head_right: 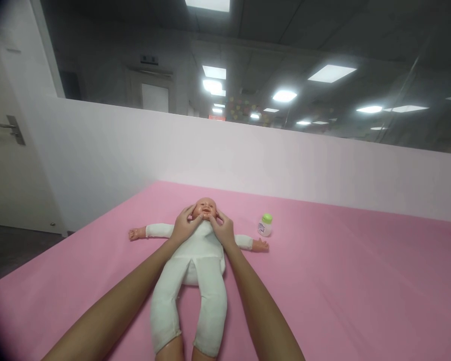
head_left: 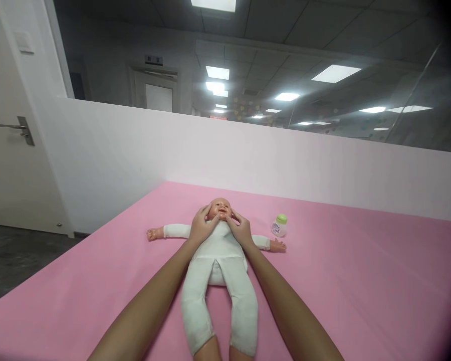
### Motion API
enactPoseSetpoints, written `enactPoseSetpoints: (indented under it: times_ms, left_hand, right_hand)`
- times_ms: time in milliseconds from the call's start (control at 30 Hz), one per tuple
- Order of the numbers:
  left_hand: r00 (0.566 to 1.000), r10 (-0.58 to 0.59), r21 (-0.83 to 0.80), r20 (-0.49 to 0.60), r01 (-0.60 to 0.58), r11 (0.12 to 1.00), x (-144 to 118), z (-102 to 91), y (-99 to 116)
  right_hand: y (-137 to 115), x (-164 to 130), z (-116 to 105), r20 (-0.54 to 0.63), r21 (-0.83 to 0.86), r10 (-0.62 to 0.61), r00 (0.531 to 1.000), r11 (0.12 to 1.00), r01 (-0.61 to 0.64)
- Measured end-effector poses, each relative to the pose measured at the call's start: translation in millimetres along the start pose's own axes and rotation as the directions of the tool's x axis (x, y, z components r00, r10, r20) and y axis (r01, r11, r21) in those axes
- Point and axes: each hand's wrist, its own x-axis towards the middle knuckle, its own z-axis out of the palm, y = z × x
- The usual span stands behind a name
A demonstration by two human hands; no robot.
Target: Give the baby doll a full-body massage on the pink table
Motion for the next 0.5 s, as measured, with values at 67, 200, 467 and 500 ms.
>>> enactPoseSetpoints:
  times_ms: [67, 200, 467, 500]
  left_hand:
    - [1.000, 0.016, 0.000, 0.001, -0.016, 1.000, 0.1, 0.0, -0.5]
    - [0.999, 0.034, -0.009, -0.003, -0.034, 0.999, 0.5, -0.7, -0.3]
    - [1.000, 0.013, -0.028, 0.003, -0.013, 1.000, 0.5, -1.1, 0.8]
    - [1.000, 0.012, -0.033, 0.002, -0.011, 0.999, 0.6, -1.5, 1.2]
  right_hand:
    - [0.2, 0.2, -0.1, -0.011, -0.009, -0.001, 1.000, 1.000, 0.001]
    - [0.0, 0.8, -0.4, -0.022, -0.010, 0.005, 1.000, 1.000, -0.005]
    - [0.2, 0.9, 0.3, -0.024, -0.007, 0.014, 1.000, 1.000, -0.014]
    - [0.5, 0.9, 0.3, -0.029, -0.009, 0.017, 0.999, 1.000, -0.017]
